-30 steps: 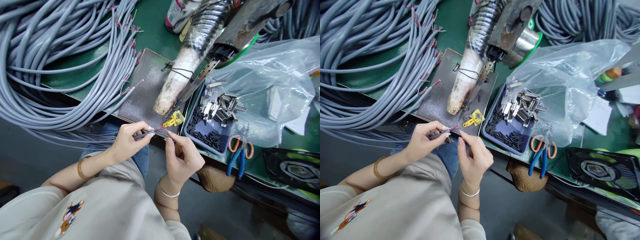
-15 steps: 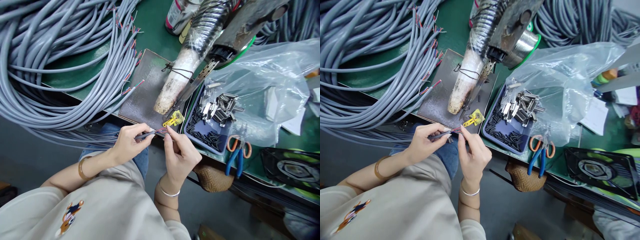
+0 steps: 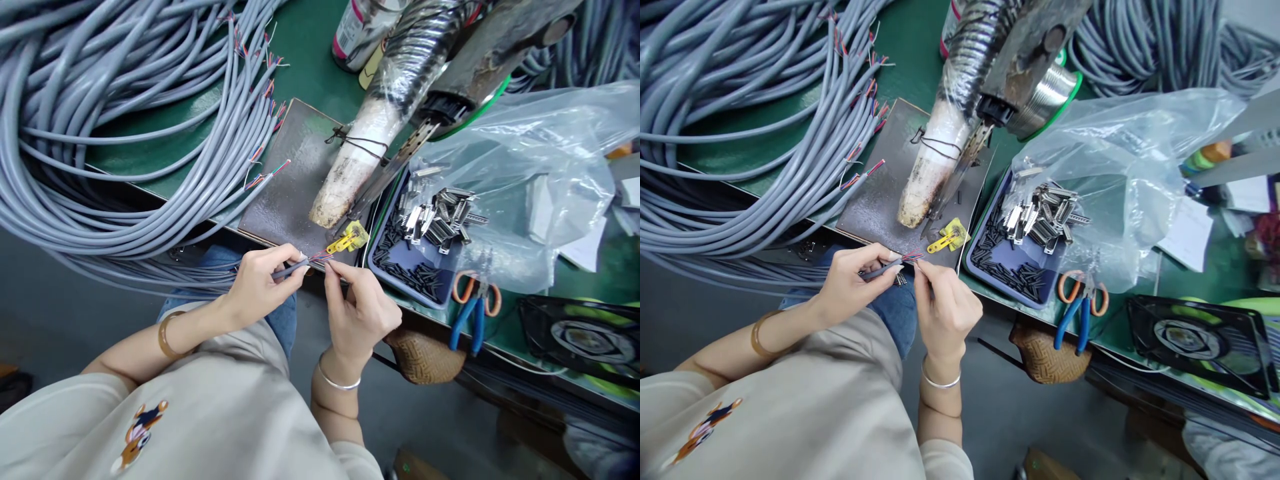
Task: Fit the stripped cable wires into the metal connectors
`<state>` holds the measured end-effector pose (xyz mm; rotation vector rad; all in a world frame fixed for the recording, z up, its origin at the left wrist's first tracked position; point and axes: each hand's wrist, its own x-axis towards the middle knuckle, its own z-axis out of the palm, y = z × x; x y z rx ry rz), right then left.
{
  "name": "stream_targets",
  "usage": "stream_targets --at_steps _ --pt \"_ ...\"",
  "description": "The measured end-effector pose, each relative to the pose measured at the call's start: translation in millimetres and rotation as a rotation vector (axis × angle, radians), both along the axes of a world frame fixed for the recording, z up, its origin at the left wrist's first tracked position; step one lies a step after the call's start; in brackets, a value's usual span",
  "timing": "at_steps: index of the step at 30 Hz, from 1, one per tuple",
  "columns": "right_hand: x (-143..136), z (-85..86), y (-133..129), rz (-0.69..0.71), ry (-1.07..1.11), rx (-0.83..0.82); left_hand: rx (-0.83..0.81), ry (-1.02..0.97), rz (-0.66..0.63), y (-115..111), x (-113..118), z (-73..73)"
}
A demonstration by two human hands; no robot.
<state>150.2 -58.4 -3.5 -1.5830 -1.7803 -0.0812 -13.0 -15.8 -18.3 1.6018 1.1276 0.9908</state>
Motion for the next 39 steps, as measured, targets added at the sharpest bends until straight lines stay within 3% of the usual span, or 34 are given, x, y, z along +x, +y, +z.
stream_targets --at_steps 3,7,10,18,34,39 --pt "-5 3.1 -3 -0.002 0.172 -0.103 -0.129 -0.13 0.027 1 1 2.8" --pt "-6 6.0 -7 0.028 0.556 -0.368 -0.442 -0.44 -0.061 0 2 8.5" --pt "-2 4.5 -4 0.0 0.765 -0.391 -0.537 -0.537 -0.111 0 4 11.3" --pt "-6 -1.7 4 -0.039 0.897 -0.314 -0.426 -0.453 -0.083 -1 5 9.7" --pt "-12 -9.7 0 -0.149 0.719 -0.268 -0.089 -0.18 -0.027 -9 6 -8.9" --pt "-10 -9.1 0 -0.158 0.796 -0.334 0.059 -0.164 -0.013 -9 7 -10.2"
